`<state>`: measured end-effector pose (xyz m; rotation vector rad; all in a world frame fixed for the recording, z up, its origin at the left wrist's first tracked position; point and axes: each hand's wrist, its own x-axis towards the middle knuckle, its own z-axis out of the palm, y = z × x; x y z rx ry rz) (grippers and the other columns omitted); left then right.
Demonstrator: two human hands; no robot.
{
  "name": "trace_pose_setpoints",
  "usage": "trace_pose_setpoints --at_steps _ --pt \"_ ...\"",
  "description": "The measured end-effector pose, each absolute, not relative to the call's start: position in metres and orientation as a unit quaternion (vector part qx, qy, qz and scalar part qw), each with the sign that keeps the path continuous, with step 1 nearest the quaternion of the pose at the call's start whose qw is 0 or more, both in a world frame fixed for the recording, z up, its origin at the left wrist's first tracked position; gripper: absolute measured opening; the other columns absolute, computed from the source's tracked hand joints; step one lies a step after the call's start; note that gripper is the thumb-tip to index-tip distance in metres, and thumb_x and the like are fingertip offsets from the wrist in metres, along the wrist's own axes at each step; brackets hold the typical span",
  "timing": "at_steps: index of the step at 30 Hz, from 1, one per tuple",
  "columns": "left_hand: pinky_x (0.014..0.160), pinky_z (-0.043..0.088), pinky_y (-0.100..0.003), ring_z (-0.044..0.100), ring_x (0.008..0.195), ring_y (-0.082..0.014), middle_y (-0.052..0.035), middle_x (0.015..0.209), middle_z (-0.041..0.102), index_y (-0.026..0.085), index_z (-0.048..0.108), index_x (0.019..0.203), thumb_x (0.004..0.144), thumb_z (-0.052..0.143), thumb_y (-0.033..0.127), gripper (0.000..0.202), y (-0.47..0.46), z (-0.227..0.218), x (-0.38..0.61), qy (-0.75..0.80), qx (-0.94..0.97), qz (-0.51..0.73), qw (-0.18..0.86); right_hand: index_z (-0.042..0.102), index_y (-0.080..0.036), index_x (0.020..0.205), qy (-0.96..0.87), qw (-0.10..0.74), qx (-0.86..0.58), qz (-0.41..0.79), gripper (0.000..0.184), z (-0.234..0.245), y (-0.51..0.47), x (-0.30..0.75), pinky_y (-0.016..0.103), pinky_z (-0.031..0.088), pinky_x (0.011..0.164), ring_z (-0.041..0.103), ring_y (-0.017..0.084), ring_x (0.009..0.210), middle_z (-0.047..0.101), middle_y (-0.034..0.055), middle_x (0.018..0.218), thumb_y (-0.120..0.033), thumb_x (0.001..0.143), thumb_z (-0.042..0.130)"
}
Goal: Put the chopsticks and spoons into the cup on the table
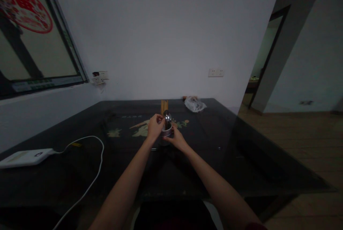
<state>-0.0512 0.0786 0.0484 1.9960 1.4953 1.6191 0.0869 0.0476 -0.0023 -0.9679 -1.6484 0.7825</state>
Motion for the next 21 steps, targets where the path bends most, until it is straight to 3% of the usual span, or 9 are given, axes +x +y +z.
trace_pose_setpoints --at_steps 13,21 --pt "0.075 0.045 -0.029 0.057 0.078 -0.0159 -0.0027 0.081 0.06 0.018 0.058 0.085 0.076 0.057 0.019 0.009 0.074 0.051 -0.048 0.455 0.68 0.566 0.099 0.048 -0.016 0.119 -0.696 0.5 -0.414 0.307 0.063 0.001 0.045 0.088 0.036 0.046 0.086 0.059 0.021 0.098 0.061 0.0089 0.108 -0.021 0.062 0.074" --pt "0.082 0.045 -0.031 0.057 0.086 -0.0169 -0.0045 0.089 0.06 0.017 0.058 0.087 0.08 0.052 0.022 0.01 0.069 0.064 -0.051 0.43 0.625 0.632 0.158 0.045 -0.018 0.125 -0.694 0.502 -0.414 0.308 0.074 -0.004 0.049 0.089 0.039 0.044 0.09 0.057 0.024 0.105 0.059 0.0106 0.116 -0.025 0.059 0.078"
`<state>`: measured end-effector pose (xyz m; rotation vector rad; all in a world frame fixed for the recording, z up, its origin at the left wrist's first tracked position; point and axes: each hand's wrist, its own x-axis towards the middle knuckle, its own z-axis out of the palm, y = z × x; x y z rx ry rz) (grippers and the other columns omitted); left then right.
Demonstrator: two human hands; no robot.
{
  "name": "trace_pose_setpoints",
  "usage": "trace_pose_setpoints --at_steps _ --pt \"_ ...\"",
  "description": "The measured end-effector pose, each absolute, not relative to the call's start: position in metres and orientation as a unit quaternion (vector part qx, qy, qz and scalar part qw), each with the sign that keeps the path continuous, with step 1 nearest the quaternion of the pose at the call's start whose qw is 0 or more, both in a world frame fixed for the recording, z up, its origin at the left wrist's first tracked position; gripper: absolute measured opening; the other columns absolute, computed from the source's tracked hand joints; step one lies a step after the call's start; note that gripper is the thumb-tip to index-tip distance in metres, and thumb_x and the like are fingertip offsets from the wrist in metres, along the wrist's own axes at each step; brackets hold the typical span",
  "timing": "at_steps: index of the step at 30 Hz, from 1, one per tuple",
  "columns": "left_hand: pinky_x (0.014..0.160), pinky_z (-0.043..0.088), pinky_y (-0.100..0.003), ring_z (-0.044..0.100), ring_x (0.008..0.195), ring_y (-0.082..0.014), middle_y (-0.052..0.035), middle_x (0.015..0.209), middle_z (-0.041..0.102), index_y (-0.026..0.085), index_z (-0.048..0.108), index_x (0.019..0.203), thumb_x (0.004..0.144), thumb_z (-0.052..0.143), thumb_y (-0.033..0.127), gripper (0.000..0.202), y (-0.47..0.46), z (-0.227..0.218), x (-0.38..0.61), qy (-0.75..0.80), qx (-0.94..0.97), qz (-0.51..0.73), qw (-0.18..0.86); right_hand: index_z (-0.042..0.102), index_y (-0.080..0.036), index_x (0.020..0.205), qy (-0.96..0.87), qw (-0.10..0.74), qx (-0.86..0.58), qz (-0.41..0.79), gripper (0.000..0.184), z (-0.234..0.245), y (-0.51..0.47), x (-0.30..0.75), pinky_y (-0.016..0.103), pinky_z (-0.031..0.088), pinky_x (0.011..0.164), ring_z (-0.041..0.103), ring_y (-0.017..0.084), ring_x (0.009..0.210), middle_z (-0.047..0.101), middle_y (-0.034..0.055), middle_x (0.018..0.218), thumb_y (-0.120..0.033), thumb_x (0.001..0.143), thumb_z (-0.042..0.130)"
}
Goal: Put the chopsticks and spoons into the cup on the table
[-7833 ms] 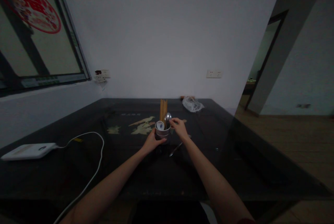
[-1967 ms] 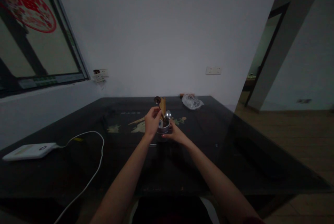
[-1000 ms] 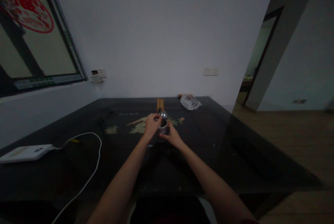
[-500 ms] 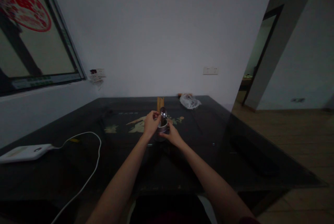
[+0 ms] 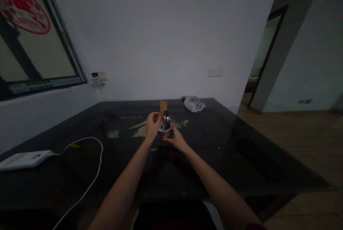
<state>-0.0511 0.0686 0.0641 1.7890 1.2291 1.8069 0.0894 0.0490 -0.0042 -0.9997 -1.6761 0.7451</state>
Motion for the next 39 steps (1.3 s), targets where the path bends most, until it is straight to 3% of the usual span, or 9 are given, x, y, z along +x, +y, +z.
trace_pose_setpoints --at_steps 6,11,15,21,27,39 --pt "0.08 0.047 -0.028 0.057 0.093 -0.0171 -0.0047 0.097 0.061 0.019 0.058 0.095 0.083 0.05 0.032 0.019 0.064 0.066 -0.069 0.427 0.574 0.663 0.22 0.04 -0.018 0.131 -0.695 0.489 -0.428 0.309 0.085 -0.009 0.052 0.091 0.042 0.044 0.092 0.058 0.025 0.105 0.06 0.0108 0.115 -0.027 0.057 0.08" --pt "0.08 0.047 -0.026 0.056 0.103 -0.017 -0.0047 0.106 0.059 0.022 0.056 0.099 0.082 0.051 0.04 0.025 0.062 0.031 -0.088 0.45 0.541 0.66 0.264 0.04 -0.018 0.131 -0.704 0.488 -0.418 0.303 0.086 -0.013 0.053 0.092 0.043 0.041 0.096 0.055 0.026 0.109 0.058 0.0123 0.12 -0.026 0.056 0.081" --pt "0.078 0.048 -0.028 0.058 0.104 -0.0187 -0.0077 0.11 0.059 0.02 0.055 0.099 0.082 0.048 0.045 0.031 0.062 0.013 -0.094 0.455 0.501 0.643 0.358 0.039 -0.018 0.133 -0.703 0.482 -0.419 0.314 0.088 -0.014 0.054 0.093 0.042 0.042 0.095 0.056 0.025 0.109 0.057 0.0129 0.121 -0.026 0.055 0.081" --pt "0.076 0.048 -0.03 0.057 0.109 -0.022 -0.0112 0.115 0.061 0.018 0.057 0.099 0.082 0.048 0.048 0.035 0.058 0.016 -0.087 0.44 0.497 0.593 0.456 0.032 -0.019 0.138 -0.699 0.483 -0.412 0.329 0.096 -0.01 0.051 0.096 0.041 0.042 0.095 0.055 0.026 0.112 0.052 0.0143 0.128 -0.025 0.055 0.081" --pt "0.075 0.047 -0.03 0.055 0.114 -0.0231 -0.0094 0.123 0.06 0.02 0.06 0.104 0.083 0.049 0.046 0.036 0.039 0.024 -0.075 0.408 0.484 0.554 0.54 0.032 -0.019 0.138 -0.698 0.482 -0.411 0.335 0.097 -0.014 0.049 0.095 0.044 0.04 0.098 0.053 0.026 0.114 0.054 0.013 0.126 -0.026 0.055 0.081" --pt "0.083 0.047 -0.031 0.056 0.113 -0.0225 -0.0083 0.125 0.06 0.019 0.062 0.108 0.085 0.048 0.05 0.041 0.037 0.014 -0.064 0.385 0.465 0.544 0.584 0.036 -0.02 0.135 -0.685 0.501 -0.423 0.317 0.09 -0.011 0.042 0.085 0.044 0.036 0.103 0.048 0.027 0.122 0.053 0.0127 0.13 -0.024 0.056 0.079"
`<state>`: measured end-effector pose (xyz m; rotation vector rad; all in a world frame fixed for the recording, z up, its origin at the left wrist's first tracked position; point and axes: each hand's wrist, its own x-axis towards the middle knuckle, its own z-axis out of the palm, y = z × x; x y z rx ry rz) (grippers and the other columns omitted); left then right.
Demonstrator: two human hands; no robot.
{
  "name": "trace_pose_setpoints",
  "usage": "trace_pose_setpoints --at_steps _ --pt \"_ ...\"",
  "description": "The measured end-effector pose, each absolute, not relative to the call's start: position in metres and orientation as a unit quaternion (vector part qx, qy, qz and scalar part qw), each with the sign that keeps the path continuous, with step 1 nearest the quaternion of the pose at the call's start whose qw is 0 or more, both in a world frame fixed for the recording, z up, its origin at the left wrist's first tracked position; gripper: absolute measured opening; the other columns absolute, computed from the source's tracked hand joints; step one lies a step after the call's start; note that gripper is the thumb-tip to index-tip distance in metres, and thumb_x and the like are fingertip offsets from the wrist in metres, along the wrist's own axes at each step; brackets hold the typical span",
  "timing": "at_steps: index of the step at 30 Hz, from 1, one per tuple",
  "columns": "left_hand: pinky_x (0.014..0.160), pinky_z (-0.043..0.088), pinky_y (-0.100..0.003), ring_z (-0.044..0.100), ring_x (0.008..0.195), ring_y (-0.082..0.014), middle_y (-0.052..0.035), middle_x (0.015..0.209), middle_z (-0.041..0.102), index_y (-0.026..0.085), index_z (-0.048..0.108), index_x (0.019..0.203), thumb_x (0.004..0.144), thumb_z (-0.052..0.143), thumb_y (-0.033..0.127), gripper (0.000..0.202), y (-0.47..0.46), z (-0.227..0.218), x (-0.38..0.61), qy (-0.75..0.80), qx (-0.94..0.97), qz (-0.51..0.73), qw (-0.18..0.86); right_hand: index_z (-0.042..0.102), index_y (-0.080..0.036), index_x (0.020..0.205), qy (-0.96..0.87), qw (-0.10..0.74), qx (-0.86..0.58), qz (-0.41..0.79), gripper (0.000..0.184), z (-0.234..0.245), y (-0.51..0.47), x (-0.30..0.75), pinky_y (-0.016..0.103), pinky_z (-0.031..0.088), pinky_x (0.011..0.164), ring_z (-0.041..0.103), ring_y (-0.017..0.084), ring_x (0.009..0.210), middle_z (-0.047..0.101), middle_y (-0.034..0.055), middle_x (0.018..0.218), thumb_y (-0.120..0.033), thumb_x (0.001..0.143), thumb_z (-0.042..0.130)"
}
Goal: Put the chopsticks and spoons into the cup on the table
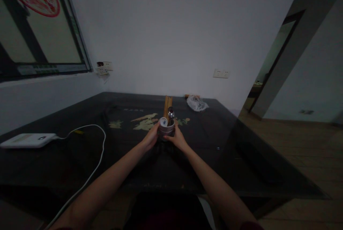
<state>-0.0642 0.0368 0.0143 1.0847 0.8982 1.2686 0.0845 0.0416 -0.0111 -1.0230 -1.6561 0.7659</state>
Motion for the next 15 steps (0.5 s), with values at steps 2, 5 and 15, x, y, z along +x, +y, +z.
trace_pose_setpoints --at_steps 2,5,15 --pt "0.086 0.047 -0.032 0.056 0.114 -0.0223 -0.0083 0.124 0.061 0.019 0.062 0.107 0.086 0.048 0.051 0.041 0.0367 0.0143 -0.0636 0.378 0.462 0.547 0.587 0.035 -0.018 0.135 -0.681 0.502 -0.42 0.327 0.089 -0.0115 0.0413 0.0834 0.042 0.037 0.103 0.048 0.026 0.122 0.052 0.0133 0.13 -0.024 0.058 0.078" --pt "0.089 0.046 -0.033 0.056 0.115 -0.0222 -0.0077 0.122 0.062 0.019 0.063 0.106 0.086 0.048 0.051 0.04 0.0358 0.0146 -0.0633 0.372 0.467 0.552 0.582 0.034 -0.019 0.136 -0.67 0.5 -0.431 0.341 0.088 -0.0135 0.0414 0.0819 0.042 0.038 0.102 0.051 0.025 0.12 0.054 0.0126 0.129 -0.025 0.059 0.078" --pt "0.082 0.049 -0.032 0.059 0.107 -0.0211 -0.007 0.113 0.066 0.018 0.066 0.098 0.086 0.048 0.033 0.026 0.031 0.0164 -0.062 0.379 0.416 0.566 0.603 0.03 -0.018 0.138 -0.655 0.491 -0.461 0.344 0.098 -0.0157 0.0456 0.0876 0.043 0.041 0.099 0.051 0.027 0.12 0.053 0.014 0.13 -0.026 0.055 0.08"
